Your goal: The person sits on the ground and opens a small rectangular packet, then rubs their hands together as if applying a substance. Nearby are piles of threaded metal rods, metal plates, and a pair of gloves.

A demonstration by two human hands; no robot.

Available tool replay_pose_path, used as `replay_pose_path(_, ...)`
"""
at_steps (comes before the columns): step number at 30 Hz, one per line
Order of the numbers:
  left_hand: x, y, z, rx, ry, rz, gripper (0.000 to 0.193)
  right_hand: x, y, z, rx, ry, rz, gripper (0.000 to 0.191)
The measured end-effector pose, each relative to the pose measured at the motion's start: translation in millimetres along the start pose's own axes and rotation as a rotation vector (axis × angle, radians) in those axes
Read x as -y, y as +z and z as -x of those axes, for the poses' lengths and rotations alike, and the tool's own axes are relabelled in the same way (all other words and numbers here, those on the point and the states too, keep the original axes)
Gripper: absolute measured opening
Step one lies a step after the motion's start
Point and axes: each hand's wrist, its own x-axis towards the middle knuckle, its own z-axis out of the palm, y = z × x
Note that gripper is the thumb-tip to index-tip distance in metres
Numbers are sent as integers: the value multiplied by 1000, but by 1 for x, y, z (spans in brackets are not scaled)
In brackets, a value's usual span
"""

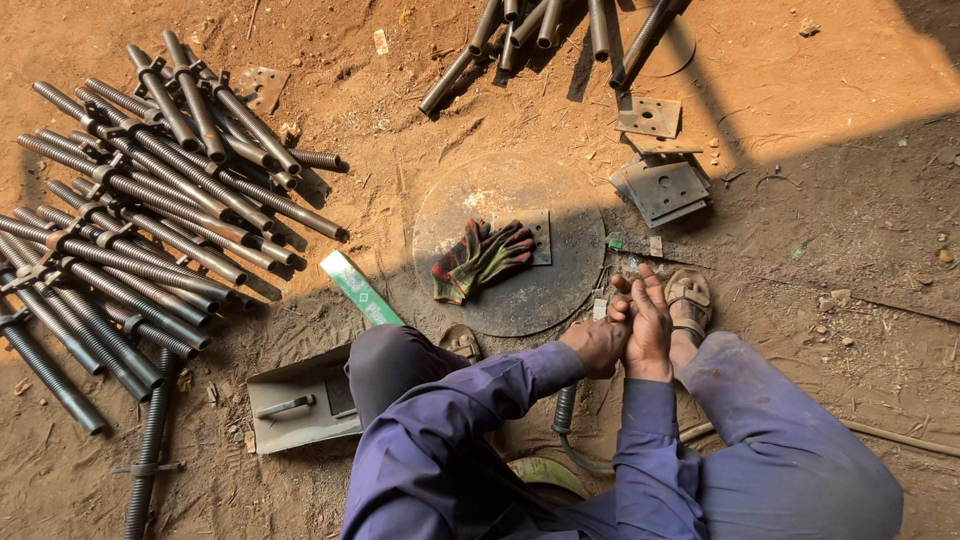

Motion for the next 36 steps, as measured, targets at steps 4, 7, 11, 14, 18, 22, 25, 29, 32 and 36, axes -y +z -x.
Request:
replay_pose_path(4, -13, 0, 11, 252, -17, 409, 62, 15, -16, -2, 74, -25, -192, 47)
replay_pose_path(7, -12, 3, 7, 306, -67, 389, 76, 17, -18, -4, 85, -54, -212, 47)
replay_pose_path(11, 7, 11, -8, 32, -38, -7, 32, -3, 1, 0, 11, -19, 39, 50)
replay_pose_path(14, 14, 20, -5, -95, -5, 13, 37, -5, 5, 3, 9, 38, 94, 52)
replay_pose_path(18, 7, 32, 1, 147, 52, 331, 59, 15, -9, 2, 45, 12, -89, 55)
replay_pose_path(22, 8, 42, -18, 223, -14, 246, 84, 19, -11, 1, 60, -48, -118, 53)
replay_pose_path(25, 19, 47, -28, -67, 74, -242, 36, 1, 0, 4, -19, 0, 65, 52)
replay_pose_path(29, 22, 45, -17, 31, 11, 24, 30, -2, 0, 5, -10, 72, 45, 53)
replay_pose_path(32, 9, 38, -8, 272, -43, 347, 56, 14, -15, -1, 84, -1, -133, 54)
replay_pose_path(36, 6, 26, -9, 332, -64, 304, 49, 11, -16, -1, 82, -57, -131, 59)
